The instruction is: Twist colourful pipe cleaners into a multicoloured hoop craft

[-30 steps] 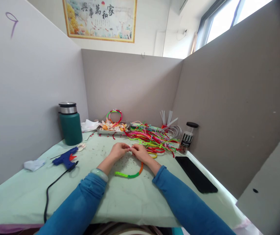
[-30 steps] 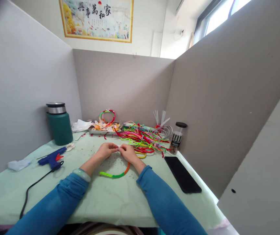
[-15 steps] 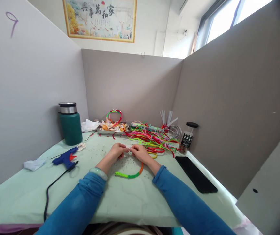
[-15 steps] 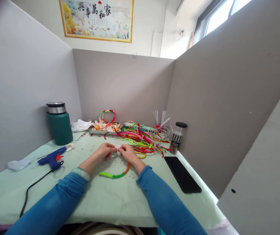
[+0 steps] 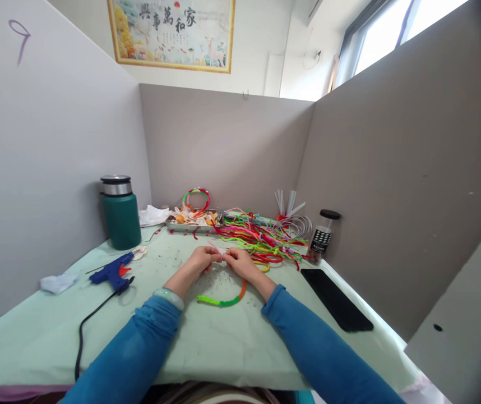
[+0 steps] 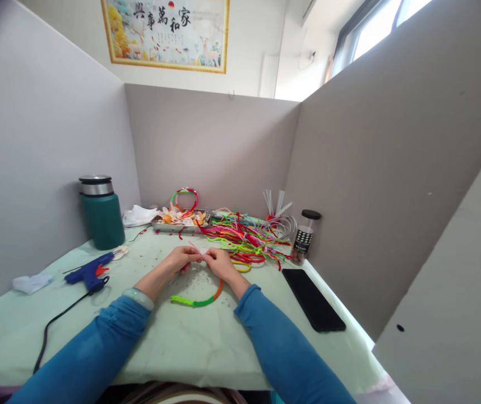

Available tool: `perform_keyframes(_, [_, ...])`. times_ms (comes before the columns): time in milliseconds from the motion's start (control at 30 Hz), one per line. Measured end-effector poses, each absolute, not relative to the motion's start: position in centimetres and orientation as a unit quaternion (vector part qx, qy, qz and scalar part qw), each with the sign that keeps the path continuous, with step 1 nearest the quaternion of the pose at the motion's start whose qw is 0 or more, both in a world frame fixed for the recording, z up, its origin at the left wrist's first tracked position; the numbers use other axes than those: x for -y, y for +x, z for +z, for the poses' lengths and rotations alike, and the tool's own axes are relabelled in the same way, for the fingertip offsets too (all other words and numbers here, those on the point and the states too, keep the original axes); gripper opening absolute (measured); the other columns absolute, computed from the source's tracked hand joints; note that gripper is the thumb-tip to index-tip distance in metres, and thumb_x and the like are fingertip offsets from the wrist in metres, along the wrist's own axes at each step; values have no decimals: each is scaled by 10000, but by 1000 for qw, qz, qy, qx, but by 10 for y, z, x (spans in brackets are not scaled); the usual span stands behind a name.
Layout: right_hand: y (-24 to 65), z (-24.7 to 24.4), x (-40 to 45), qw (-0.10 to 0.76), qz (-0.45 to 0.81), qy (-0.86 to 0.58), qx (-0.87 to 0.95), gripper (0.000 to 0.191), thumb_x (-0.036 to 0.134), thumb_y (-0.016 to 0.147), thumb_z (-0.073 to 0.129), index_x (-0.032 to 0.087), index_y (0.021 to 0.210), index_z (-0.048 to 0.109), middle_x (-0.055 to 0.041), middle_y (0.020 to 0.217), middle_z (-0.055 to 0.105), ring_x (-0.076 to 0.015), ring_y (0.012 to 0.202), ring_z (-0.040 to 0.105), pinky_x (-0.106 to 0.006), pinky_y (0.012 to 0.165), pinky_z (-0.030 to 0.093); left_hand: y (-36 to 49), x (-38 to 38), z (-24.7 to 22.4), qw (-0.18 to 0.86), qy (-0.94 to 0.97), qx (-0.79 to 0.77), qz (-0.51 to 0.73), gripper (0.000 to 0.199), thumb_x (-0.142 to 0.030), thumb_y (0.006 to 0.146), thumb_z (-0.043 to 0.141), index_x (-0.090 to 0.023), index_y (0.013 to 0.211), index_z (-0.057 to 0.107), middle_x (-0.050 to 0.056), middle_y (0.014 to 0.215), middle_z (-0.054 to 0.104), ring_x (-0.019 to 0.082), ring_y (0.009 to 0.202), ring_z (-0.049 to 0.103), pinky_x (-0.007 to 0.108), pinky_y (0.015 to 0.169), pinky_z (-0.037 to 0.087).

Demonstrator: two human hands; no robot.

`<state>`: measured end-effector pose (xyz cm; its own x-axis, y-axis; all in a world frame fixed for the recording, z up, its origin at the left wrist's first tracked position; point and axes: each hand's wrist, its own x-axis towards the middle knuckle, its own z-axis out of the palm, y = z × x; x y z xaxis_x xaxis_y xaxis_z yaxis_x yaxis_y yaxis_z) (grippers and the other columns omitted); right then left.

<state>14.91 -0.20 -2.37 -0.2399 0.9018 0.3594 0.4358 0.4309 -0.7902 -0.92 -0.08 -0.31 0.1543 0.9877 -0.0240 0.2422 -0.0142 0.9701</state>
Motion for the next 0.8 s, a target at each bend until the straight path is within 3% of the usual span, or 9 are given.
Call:
perform_keyframes(267, [149, -24, 1, 422, 287, -451, 732, 187, 270, 781, 529, 163, 631, 557, 29, 548, 519, -99, 518, 426, -215, 516, 322, -9, -5, -7, 439, 626, -514, 389, 281, -359, 644, 716, -121, 710, 581, -21, 556, 578, 21, 303, 303, 204, 334, 196])
perform_keyframes(467, [150, -26, -3, 427, 314, -451, 718, 179, 268, 771, 530, 170, 621, 540, 38, 526, 500, -92, 486, 398, -216, 498, 306, -9, -4, -6, 428, 640, -503, 394, 258, -349, 656, 712, -129, 704, 586, -61, 449, 479, 40, 312, 320, 203, 344, 228])
perform_keyframes(800, [150, -23, 1, 430, 317, -436, 724, 161, 308, 794, 538, 174, 715, 579, 27, 581, 536, -95, 504, 427, -212, 492, 314, -8, -6, -5, 408, 640, -506, 411, 190, -273, 650, 705, -126, 691, 590, -44, 515, 547, 26, 325, 308, 198, 351, 226])
